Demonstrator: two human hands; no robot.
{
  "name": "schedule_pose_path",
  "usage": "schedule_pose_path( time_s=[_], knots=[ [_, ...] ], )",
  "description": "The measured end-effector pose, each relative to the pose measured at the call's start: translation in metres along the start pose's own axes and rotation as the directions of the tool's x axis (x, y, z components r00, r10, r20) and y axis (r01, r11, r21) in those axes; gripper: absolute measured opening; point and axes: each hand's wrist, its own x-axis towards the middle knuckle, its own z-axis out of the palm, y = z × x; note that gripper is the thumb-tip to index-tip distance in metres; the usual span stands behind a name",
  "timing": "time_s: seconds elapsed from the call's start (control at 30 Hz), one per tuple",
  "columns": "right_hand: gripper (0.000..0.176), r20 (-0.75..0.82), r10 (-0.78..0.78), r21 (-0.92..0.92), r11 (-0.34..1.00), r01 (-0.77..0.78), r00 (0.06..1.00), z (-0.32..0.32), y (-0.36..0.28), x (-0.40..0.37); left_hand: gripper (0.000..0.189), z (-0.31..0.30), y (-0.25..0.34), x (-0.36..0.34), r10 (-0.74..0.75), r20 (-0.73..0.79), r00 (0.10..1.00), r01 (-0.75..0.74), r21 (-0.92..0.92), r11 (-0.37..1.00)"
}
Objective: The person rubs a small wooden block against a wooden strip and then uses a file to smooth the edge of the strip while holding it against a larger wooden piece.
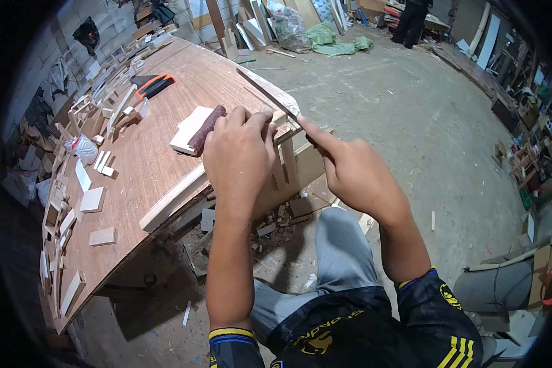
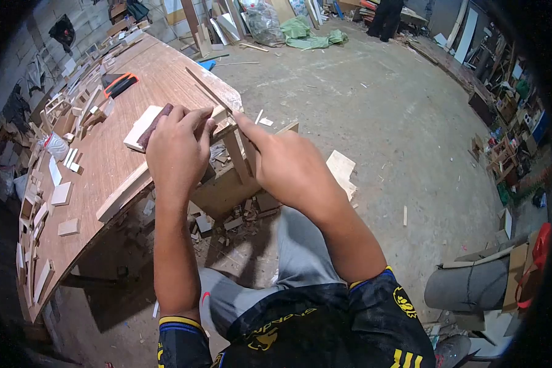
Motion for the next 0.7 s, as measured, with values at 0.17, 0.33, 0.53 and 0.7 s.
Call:
schedule_pose_path(
  time_s=[0.17, 0.33, 0.53, 0.7],
  knots=[
    [0.064, 0.061, 0.033, -0.024, 0.999, -0.032, 0.998, -0.022, -0.008, -0.012, 0.02, 0.002, -0.003, 0.0, -0.01, 0.013, 1.0, 0.01, 0.009, 1.0],
    [0.064, 0.078, 0.082, -0.052, 0.996, -0.078, 0.994, -0.012, -0.014, -0.005, 0.02, 0.003, -0.004, 0.002, -0.005, -0.011, 1.0, 0.005, 0.025, 1.0],
    [0.059, 0.089, 0.048, -0.063, 0.997, -0.042, 0.995, -0.027, -0.005, 0.001, 0.018, 0.005, -0.004, 0.003, -0.015, -0.011, 1.0, 0.015, 0.05, 0.999],
    [0.058, 0.089, 0.031, -0.072, 0.997, -0.024, 0.996, -0.031, -0.001, -0.01, 0.019, 0.005, -0.003, 0.002, -0.029, -0.007, 1.0, 0.029, 0.03, 0.999]
  ],
)
